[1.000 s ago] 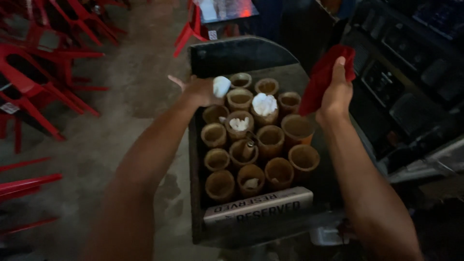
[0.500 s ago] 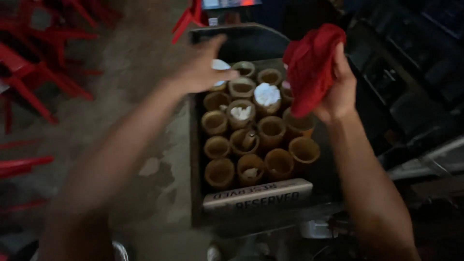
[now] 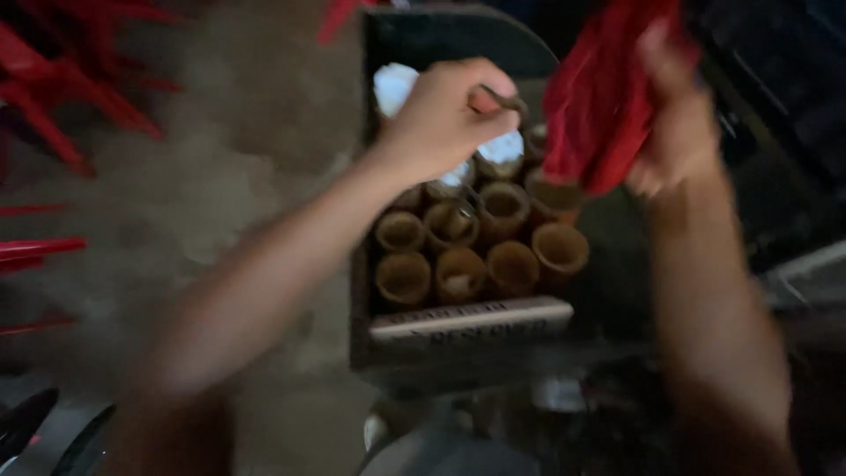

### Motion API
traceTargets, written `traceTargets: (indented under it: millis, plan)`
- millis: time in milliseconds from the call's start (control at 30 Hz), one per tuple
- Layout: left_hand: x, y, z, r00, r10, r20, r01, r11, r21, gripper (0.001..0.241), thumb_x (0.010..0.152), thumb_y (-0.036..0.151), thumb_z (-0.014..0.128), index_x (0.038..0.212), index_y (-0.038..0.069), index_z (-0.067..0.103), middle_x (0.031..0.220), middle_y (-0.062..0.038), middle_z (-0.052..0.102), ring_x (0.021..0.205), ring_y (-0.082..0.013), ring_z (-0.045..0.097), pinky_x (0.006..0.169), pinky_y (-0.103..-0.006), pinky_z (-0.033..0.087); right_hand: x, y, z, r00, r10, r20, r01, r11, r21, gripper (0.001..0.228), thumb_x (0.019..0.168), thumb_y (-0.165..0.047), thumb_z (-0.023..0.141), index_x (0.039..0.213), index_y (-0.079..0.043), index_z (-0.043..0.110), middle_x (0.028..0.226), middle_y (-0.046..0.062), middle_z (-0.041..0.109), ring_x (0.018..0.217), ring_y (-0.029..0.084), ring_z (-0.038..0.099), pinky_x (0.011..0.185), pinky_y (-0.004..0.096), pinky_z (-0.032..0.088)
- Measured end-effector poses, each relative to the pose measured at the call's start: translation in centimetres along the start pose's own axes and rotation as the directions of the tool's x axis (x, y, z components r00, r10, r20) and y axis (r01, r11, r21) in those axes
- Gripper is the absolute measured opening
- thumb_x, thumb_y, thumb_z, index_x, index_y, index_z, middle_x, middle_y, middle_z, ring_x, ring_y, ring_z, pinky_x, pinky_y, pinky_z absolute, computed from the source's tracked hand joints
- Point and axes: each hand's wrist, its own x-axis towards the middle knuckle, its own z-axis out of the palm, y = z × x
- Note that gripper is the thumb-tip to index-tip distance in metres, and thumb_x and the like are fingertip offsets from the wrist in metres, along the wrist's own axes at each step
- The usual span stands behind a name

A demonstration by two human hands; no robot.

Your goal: The recorder is wiping bamboo cups with a red cloth and organizing them on a tray.

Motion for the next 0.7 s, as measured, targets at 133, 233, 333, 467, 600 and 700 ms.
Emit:
traceTargets:
  millis: [133,233,333,467,600,700]
  plan:
    - [-3.2,4.0,-2.7,0.992,-0.033,0.121,0.006,0.977,0.215,0.031,0.101,0.026,0.074,0.122,0.004,0.066,0.102,-0.012,0.075,0.092,-0.0213,0.076,0.078,-0.0363,0.062,-1.2,-3.1,-7.7,0.988,-0.080,0.132,0.093,0.991,-0.091,0.039,0.114,-0.035,0.058,0.141,-0.008,0.056,0.131,0.006,0.065,0.116,0.020,0.067,0.095,0.036,0.056]
    - [-4.7,4.0,-4.4,0.990,-0.005,0.140,-0.026,0.975,0.221,0.033,0.100,0.023,0.074,0.124,0.001,0.065,0.103,-0.014,0.076,0.095,-0.0258,0.075,0.079,-0.0392,0.060,-1.8,-3.5,-10.6,0.978,-0.009,0.209,0.093,0.913,-0.397,0.035,0.117,-0.036,0.058,0.138,-0.008,0.060,0.123,0.006,0.065,0.104,0.018,0.065,0.082,0.034,0.052]
    - [-7.0,3.6,-4.8,0.966,-0.074,0.249,0.027,0.982,0.188,0.034,0.103,0.022,0.069,0.128,0.000,0.064,0.108,-0.019,0.072,0.103,-0.0289,0.073,0.081,-0.0389,0.062,-5.3,-0.4,-10.9,0.959,0.219,-0.179,-0.277,0.603,-0.748,0.043,0.110,-0.041,0.061,0.139,-0.010,0.061,0.121,0.011,0.067,0.103,0.022,0.066,0.083,0.039,0.053]
    - [-4.7,3.2,-4.8,0.947,-0.007,0.320,-0.069,0.972,0.226,0.039,0.101,0.027,0.068,0.132,0.003,0.063,0.116,-0.016,0.072,0.104,-0.0280,0.073,0.082,-0.0418,0.061,-7.1,0.4,-12.1,0.791,0.169,-0.588,-0.609,0.115,-0.785,0.055,0.099,-0.046,0.067,0.140,-0.010,0.061,0.118,0.015,0.071,0.103,0.027,0.069,0.085,0.044,0.055]
    - [-2.1,5.7,-2.3,0.860,-0.181,0.477,0.053,0.962,0.269,0.049,0.100,0.031,0.065,0.140,0.005,0.054,0.124,-0.016,0.067,0.093,-0.0291,0.072,0.076,-0.0457,0.059,-8.3,0.8,-12.1,0.780,0.227,-0.583,-0.620,0.158,-0.769,0.066,0.087,-0.043,0.075,0.142,-0.010,0.058,0.121,0.014,0.072,0.107,0.027,0.071,0.091,0.044,0.056]
    - [0.7,7.8,-0.2,0.560,-0.583,0.589,0.276,0.801,0.531,0.057,0.108,0.038,0.054,0.160,0.021,0.037,0.125,-0.015,0.069,0.106,-0.0296,0.072,0.091,-0.0451,0.058,-7.6,0.4,-13.2,0.814,0.185,-0.550,-0.579,0.185,-0.794,0.068,0.086,-0.041,0.077,0.144,-0.009,0.058,0.123,0.014,0.072,0.108,0.028,0.071,0.092,0.044,0.057]
